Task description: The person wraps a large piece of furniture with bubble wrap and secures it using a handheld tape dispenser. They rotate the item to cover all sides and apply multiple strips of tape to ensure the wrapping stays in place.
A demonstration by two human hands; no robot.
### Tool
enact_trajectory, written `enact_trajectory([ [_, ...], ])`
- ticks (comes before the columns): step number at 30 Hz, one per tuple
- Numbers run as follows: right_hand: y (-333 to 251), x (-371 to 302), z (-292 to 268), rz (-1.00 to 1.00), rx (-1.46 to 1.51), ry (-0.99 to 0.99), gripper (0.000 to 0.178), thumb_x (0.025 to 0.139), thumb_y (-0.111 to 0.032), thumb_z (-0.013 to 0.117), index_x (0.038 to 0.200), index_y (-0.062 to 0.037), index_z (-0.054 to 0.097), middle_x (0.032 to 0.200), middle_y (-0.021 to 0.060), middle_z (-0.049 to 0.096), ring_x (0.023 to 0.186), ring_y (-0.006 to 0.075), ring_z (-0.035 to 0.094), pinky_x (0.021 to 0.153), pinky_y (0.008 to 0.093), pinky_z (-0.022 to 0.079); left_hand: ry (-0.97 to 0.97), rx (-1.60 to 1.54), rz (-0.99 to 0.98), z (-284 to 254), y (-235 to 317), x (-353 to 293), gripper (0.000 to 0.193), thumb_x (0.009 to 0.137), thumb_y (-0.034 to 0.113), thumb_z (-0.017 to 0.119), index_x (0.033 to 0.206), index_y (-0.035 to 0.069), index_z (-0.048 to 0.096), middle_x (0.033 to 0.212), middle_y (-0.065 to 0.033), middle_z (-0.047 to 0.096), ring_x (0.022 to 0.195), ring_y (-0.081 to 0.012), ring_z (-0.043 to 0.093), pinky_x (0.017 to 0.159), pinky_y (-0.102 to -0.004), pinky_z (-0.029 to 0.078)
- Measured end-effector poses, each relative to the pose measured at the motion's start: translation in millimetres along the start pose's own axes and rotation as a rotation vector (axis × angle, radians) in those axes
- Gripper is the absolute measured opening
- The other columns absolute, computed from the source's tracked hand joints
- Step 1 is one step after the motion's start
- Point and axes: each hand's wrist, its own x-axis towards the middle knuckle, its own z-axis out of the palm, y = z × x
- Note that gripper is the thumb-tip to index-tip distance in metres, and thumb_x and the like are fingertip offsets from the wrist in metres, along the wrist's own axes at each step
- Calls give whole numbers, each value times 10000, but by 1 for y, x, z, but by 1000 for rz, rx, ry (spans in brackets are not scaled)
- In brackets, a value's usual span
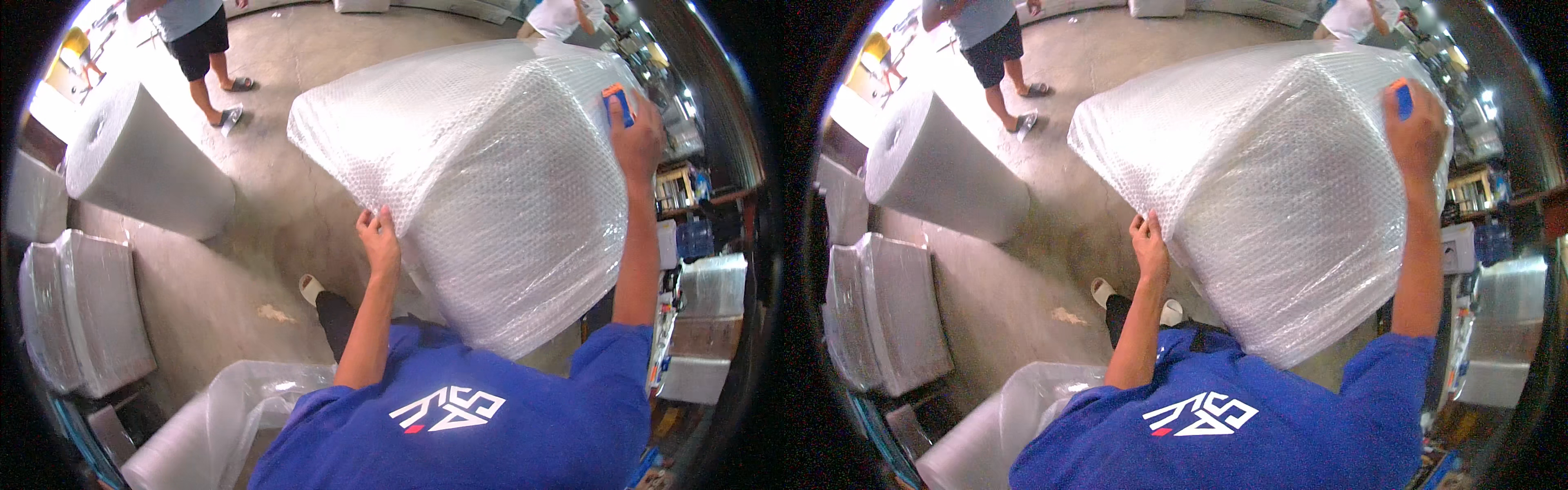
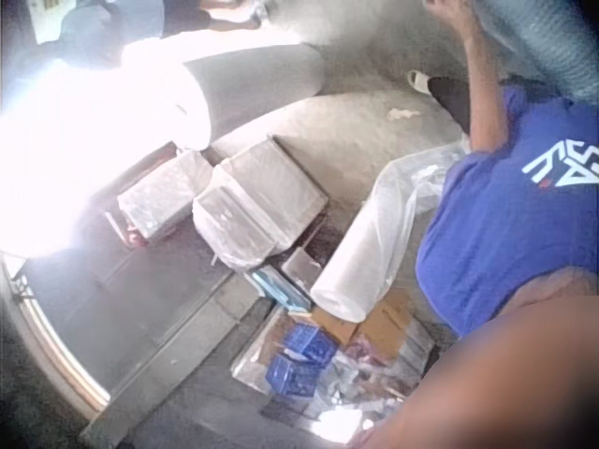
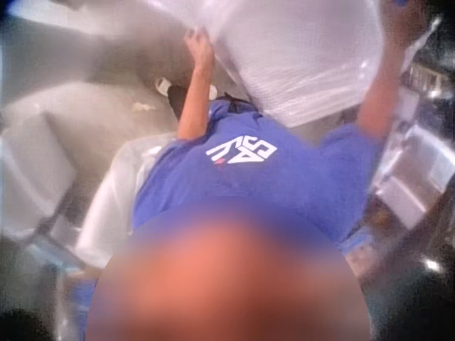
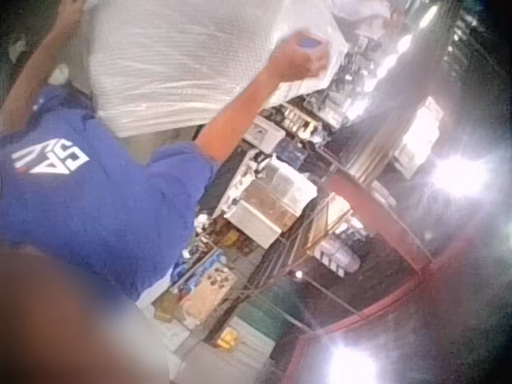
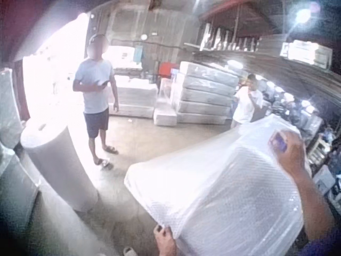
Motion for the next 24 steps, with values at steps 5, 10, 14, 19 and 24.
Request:
enact_trajectory([
  [5,91,-10,69,364,237,-473,702,955,-579,619,1316,24,625,1248,250,683,1170,465,638,991,490,506,-181,-64,-452,-5,-18,15,1105,870,814,561,1595,61,202,1671,-215,76,1516,-407,212,1181,-567,281],
  [10,105,-12,99,468,16,-532,635,935,-499,663,1271,39,639,1159,274,705,1082,451,680,935,506,530,-619,-228,-812,-16,-29,26,1234,765,980,248,1661,173,-12,1723,-160,-18,1568,-438,39,1189,-709,35],
  [14,77,6,48,479,42,-509,595,907,-451,700,1233,44,651,1117,269,718,1027,423,708,889,479,551,-988,-158,-864,-30,-46,52,1215,746,1001,85,1664,212,-21,1736,-111,8,1563,-467,36,1166,-759,-8],
  [19,-102,-35,-119,876,289,-407,534,902,-333,767,1245,45,610,1087,181,722,958,249,701,878,391,542,-1149,-25,-878,-26,-68,68,1032,885,878,6,1664,200,-2,1732,-94,64,1553,-437,135,1177,-743,72],
  [24,-362,-92,-178,1342,660,-721,735,824,-279,751,1440,17,483,1308,201,621,1225,298,603,1069,440,463,-960,-265,-1181,-40,-30,62,488,1048,508,438,1285,86,500,1391,-91,493,1275,-299,498,1069,-544,387],
])
